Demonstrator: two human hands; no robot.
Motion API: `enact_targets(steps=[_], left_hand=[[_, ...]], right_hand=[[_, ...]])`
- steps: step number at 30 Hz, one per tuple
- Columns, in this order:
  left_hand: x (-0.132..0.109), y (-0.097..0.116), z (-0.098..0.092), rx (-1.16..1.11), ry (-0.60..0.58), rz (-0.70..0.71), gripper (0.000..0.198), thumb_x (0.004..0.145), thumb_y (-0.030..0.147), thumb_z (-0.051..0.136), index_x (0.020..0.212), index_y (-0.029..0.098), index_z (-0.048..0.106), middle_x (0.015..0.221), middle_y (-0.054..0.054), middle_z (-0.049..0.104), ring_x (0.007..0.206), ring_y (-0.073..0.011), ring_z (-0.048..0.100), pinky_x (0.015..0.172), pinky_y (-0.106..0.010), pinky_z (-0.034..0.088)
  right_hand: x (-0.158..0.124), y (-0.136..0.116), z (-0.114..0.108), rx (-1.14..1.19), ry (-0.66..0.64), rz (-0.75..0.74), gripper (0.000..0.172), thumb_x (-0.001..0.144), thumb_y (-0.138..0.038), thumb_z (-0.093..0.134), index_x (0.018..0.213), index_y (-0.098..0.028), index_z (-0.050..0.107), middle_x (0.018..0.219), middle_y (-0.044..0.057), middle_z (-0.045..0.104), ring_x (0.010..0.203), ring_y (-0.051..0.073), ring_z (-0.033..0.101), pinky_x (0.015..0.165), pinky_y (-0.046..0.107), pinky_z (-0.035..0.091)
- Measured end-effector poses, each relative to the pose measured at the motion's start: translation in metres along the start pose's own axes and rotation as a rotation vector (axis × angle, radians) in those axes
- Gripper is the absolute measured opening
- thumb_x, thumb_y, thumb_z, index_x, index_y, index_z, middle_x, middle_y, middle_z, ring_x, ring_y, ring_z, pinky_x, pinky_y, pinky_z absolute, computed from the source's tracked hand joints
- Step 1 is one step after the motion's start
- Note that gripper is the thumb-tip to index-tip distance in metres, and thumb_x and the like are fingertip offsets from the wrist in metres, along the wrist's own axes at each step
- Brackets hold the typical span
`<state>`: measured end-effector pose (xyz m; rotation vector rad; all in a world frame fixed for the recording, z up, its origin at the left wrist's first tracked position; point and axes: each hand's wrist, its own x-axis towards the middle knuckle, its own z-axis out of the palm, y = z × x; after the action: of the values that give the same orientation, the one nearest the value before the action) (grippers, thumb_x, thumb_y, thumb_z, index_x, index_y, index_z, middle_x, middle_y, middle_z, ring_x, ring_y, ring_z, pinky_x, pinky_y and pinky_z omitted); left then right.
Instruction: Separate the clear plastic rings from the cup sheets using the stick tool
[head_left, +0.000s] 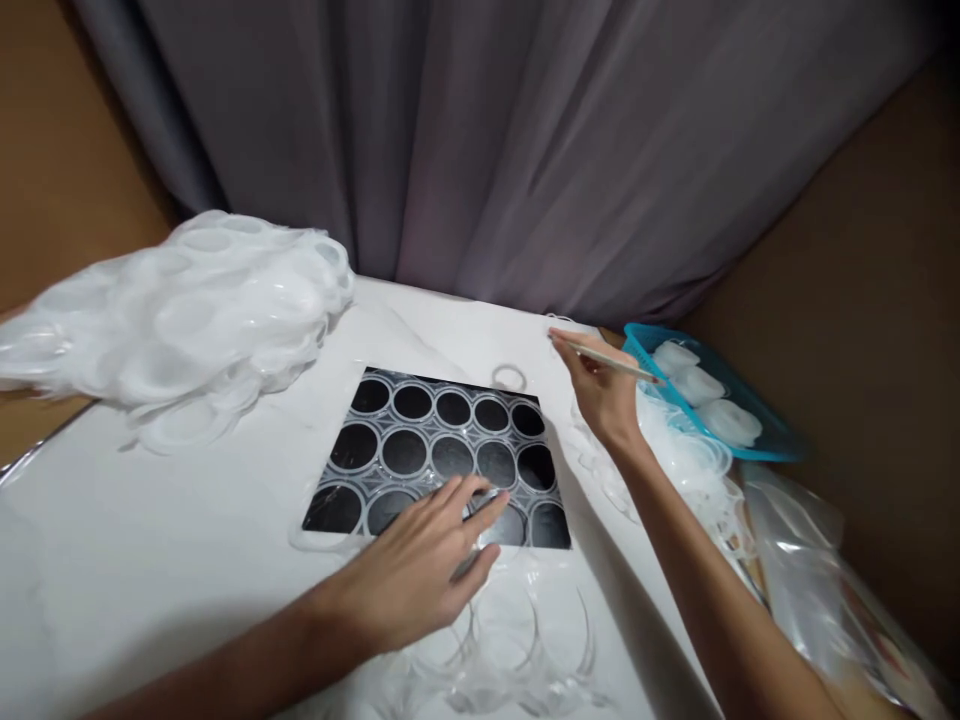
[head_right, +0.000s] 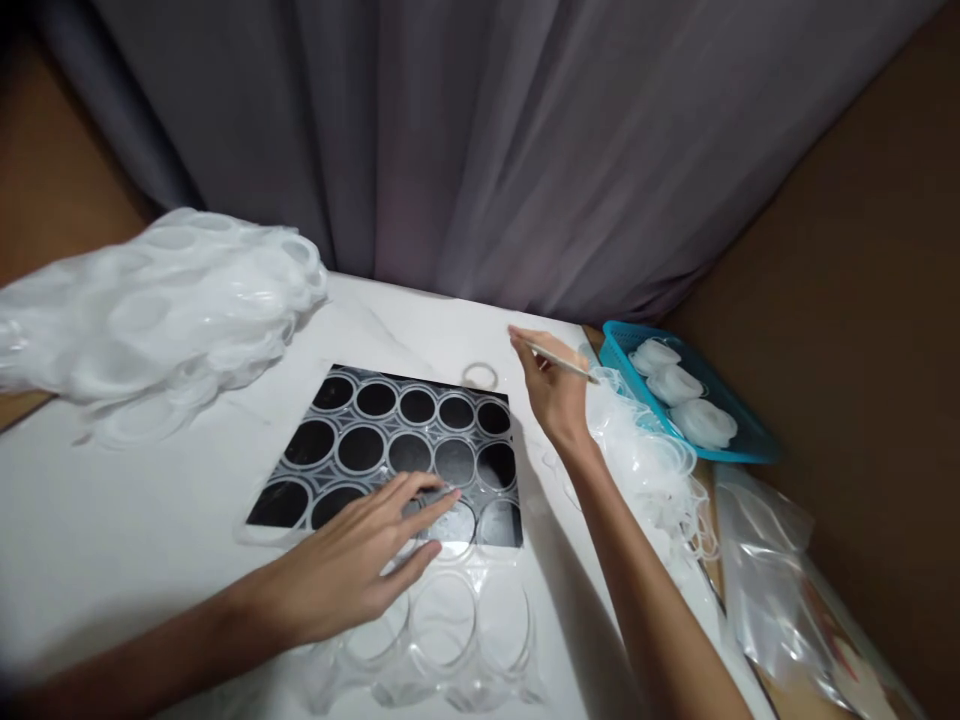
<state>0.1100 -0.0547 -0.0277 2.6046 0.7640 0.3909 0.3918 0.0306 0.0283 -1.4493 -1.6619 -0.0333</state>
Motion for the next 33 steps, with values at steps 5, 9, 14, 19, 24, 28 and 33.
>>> enact_targets(steps=[5,9,14,19,24,28,33], left_hand=[[-0.008,-0.029,-0.025,-0.039,0.033,0.014,0.04,0.112,0.032,0.041,0.149,0.021,0.051,0.154,-0.01,0.05,0.142,-0.0264,0.05,0.11,-0.045,0.054],[-0.02,-0.046,-0.019,0.061,0.031,0.095,0.037,0.111,0.03,0.044,0.145,0.018,0.053,0.14,-0.011,0.061,0.134,-0.0285,0.057,0.104,-0.047,0.057],[-0.028,-0.047,-0.003,0.197,0.111,0.185,0.041,0.108,0.023,0.047,0.146,0.008,0.051,0.136,-0.017,0.065,0.13,-0.0335,0.059,0.093,-0.046,0.061],[-0.028,-0.042,-0.003,0.153,0.206,0.167,0.038,0.107,0.023,0.049,0.143,0.009,0.052,0.131,-0.016,0.066,0.123,-0.0328,0.064,0.094,-0.047,0.06],[-0.02,-0.039,-0.017,-0.071,0.362,-0.001,0.029,0.104,0.029,0.06,0.129,0.016,0.054,0.117,-0.01,0.065,0.104,-0.024,0.068,0.083,-0.038,0.058],[-0.014,-0.036,-0.023,-0.041,0.403,0.023,0.023,0.104,0.028,0.062,0.126,0.021,0.059,0.112,-0.006,0.066,0.101,-0.0231,0.064,0.084,-0.039,0.054],[-0.009,-0.039,-0.026,-0.535,0.349,-0.112,0.012,0.106,0.027,0.056,0.099,0.023,0.065,0.102,-0.002,0.066,0.097,-0.0183,0.063,0.088,-0.036,0.053]], right_hand=[[-0.061,-0.037,0.008,0.084,-0.278,-0.003,0.023,0.104,-0.03,0.062,0.117,-0.03,0.079,0.115,0.004,0.081,0.098,0.023,0.076,0.084,0.039,0.06],[-0.099,-0.058,0.02,0.292,-0.426,0.187,0.02,0.102,-0.033,0.065,0.117,-0.032,0.079,0.114,0.004,0.081,0.101,0.024,0.075,0.087,0.041,0.059],[-0.108,-0.067,0.025,0.41,-0.506,0.399,0.014,0.098,-0.039,0.071,0.107,-0.032,0.078,0.107,0.002,0.079,0.096,0.023,0.073,0.086,0.039,0.055],[-0.11,-0.068,0.025,0.475,-0.502,0.518,0.015,0.095,-0.041,0.075,0.104,-0.03,0.075,0.102,0.002,0.075,0.092,0.021,0.069,0.08,0.037,0.05],[-0.11,-0.073,0.023,0.542,-0.543,0.57,0.017,0.093,-0.042,0.077,0.102,-0.029,0.074,0.096,0.001,0.074,0.086,0.019,0.067,0.074,0.034,0.047],[-0.11,-0.078,0.022,0.553,-0.592,0.578,0.017,0.094,-0.043,0.077,0.103,-0.029,0.074,0.089,0.0,0.075,0.08,0.017,0.066,0.068,0.032,0.044],[-0.11,-0.08,0.021,0.533,-0.58,0.557,0.014,0.093,-0.042,0.077,0.101,-0.03,0.077,0.087,0.0,0.075,0.077,0.017,0.065,0.068,0.032,0.046]])
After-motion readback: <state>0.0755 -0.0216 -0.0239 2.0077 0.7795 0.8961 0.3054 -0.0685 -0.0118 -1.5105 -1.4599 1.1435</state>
